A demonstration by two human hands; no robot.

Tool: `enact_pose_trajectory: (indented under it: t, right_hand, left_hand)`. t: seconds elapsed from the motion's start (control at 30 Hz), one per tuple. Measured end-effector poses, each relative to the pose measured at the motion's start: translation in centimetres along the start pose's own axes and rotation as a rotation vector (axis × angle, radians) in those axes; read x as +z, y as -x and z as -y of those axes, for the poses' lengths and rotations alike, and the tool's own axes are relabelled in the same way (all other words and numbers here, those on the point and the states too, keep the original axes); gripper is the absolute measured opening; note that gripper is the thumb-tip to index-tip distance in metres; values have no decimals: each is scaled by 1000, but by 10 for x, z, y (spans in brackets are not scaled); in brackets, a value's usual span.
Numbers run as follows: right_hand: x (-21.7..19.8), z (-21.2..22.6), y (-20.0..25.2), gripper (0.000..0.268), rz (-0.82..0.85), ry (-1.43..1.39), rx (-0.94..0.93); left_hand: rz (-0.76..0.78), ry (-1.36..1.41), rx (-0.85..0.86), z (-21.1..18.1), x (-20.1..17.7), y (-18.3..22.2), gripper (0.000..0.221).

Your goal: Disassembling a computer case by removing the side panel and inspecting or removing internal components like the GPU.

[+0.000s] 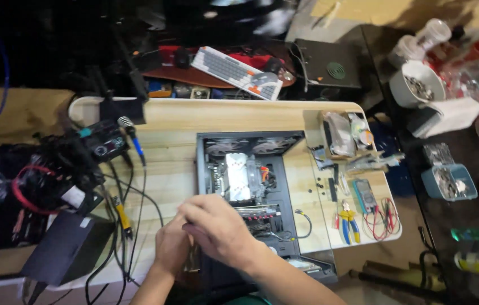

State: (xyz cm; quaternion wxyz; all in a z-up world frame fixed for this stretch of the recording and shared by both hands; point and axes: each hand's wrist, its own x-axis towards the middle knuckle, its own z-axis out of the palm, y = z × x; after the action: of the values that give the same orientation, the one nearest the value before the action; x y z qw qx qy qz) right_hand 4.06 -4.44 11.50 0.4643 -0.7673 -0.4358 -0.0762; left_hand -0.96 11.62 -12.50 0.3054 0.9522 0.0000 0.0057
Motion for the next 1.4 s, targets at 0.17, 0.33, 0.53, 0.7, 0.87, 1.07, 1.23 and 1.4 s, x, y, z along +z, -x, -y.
enact_pose_trajectory:
  t: [0.17,0.33,0.53,0.7,0.87,1.07,1.23,1.4]
  right_hand:
    - [12,-16,24,30,-153,-52,48]
    - [17,-27,27,31,-166,-125,10]
    - [27,-24,25,16,-305,-92,36]
    - [26,-25,19,34,-212,-271,-35]
    - [26,-30,21,28,-209,-210,-26]
    - [20,-33,16,32,-222,-236,-45]
    - [22,-36,19,35,-178,-168,-68]
    - [20,-28,13,37,-150,-156,-110]
  left_hand:
    - [221,-18,-126,-21,-31,-5,29]
    - [239,46,-202,-29,-36,21,31]
    - [154,125,-174,-38,-50,66,37]
    - [63,202,-163,-47,-68,103,44]
    - [-21,283,-147,-62,-85,104,52]
    - [-118,381,-114,-59,-103,35,62]
    - [-107,427,-77,-56,-88,19,72]
    - [-133,429,-29,-46,-80,14,44]
